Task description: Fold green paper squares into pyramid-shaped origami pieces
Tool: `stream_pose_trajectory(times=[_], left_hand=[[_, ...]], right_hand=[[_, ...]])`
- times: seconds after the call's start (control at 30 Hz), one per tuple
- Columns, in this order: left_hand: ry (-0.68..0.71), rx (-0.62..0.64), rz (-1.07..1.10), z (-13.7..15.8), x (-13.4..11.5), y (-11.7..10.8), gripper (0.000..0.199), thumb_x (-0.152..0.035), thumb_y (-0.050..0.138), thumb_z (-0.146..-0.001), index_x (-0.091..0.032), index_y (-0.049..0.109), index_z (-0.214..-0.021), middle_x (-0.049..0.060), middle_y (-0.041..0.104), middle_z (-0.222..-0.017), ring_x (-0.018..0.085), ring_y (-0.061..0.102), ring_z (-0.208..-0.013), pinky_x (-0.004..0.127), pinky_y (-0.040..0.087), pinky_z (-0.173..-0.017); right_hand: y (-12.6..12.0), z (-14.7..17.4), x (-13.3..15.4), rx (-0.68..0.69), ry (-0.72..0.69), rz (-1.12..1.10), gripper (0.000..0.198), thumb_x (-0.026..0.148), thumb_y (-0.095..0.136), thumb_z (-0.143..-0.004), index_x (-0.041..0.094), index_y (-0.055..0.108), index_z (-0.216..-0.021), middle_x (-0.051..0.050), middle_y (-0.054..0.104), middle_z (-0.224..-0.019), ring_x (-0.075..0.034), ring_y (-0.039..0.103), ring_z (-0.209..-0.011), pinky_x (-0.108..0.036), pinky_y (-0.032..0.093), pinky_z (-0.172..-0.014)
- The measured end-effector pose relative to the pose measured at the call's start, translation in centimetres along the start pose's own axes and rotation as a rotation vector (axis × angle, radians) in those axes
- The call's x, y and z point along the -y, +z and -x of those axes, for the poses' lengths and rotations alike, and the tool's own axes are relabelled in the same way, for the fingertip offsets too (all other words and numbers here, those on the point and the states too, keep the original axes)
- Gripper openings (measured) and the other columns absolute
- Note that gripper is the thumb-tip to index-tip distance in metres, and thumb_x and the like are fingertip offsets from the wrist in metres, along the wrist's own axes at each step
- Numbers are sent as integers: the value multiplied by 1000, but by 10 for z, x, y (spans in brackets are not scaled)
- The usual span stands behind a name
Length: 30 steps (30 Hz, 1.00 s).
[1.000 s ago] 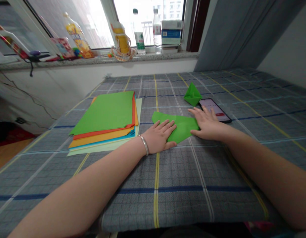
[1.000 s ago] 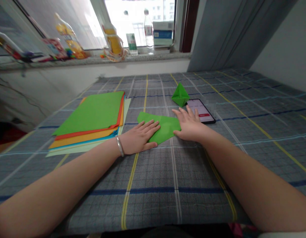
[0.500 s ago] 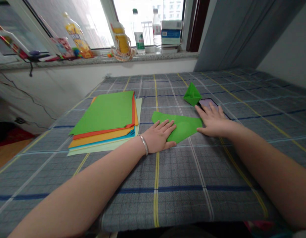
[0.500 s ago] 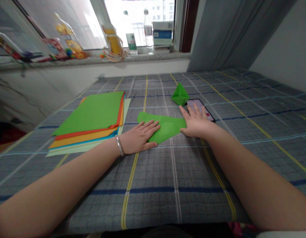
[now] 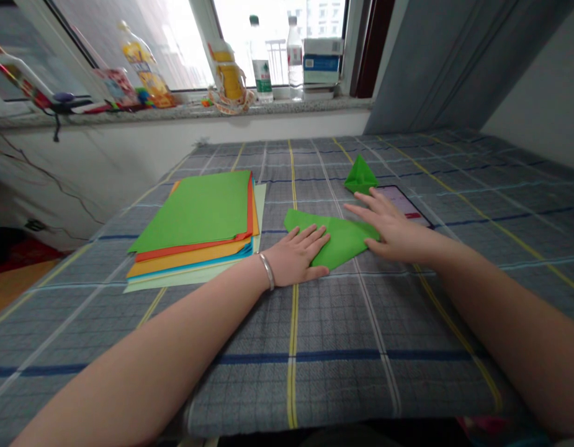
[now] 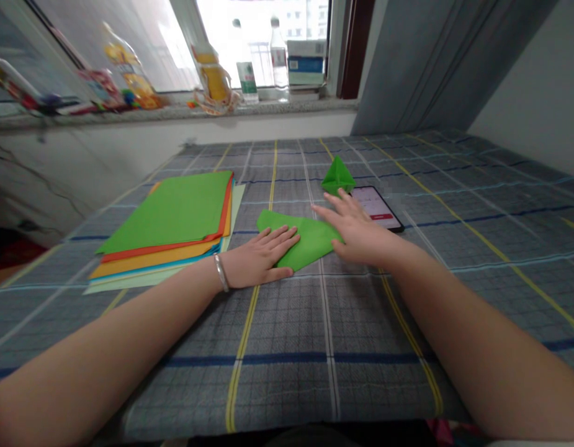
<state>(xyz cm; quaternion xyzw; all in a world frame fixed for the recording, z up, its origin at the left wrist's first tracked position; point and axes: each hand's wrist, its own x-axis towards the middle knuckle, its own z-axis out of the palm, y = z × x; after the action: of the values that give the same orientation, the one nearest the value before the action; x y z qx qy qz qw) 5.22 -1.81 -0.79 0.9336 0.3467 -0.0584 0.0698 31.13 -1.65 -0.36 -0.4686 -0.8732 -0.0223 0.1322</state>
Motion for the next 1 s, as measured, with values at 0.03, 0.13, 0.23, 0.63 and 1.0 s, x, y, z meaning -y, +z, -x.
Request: stream_pose_trajectory(times=[0.03,0.13,0.23,0.63,1.0], left_hand=[[8,8,19,0,2,0,77,-54,40,-94,-10,16,-153,17,10,-161,32,8,-150,53,13,-119],[53,31,82,0,10,0,89,-57,51,-87,-11,14,-153,21,7,-160,34,6,-149,56,12,-118],[118,-23,145,1,18,3,99,-58,65,-75,-12,20,-150,25,13,-159,38,11,-148,59,15,-117],[440,-536,-307,3,10,-14,29,-45,51,-94,-18,62,-90,5,68,-91,20,63,-86,35,47,-81],[291,-878,-340,2,0,-9,26,-33,45,-100,-19,57,-81,0,67,-81,12,59,-72,27,40,-63]], right_hand=[[0,-1,6,-1,-113,-71,69,23,62,-80,24,42,-146,-11,35,-156,-35,18,-147,-57,24,-115],[4,-5,18,45,-341,-208,45,25,66,-81,27,62,-126,-5,57,-139,-29,35,-140,-51,33,-113],[9,-8,22,56,-370,-242,33,23,66,-83,25,67,-115,-7,64,-130,-25,54,-124,-44,44,-105],[-7,-8,28,4,-273,-11,13,20,54,-88,20,67,-90,-5,71,-91,-22,64,-87,-34,48,-78],[4,-12,36,-217,-209,-331,3,23,60,-85,23,57,-84,-3,67,-90,-20,62,-87,-34,48,-81]])
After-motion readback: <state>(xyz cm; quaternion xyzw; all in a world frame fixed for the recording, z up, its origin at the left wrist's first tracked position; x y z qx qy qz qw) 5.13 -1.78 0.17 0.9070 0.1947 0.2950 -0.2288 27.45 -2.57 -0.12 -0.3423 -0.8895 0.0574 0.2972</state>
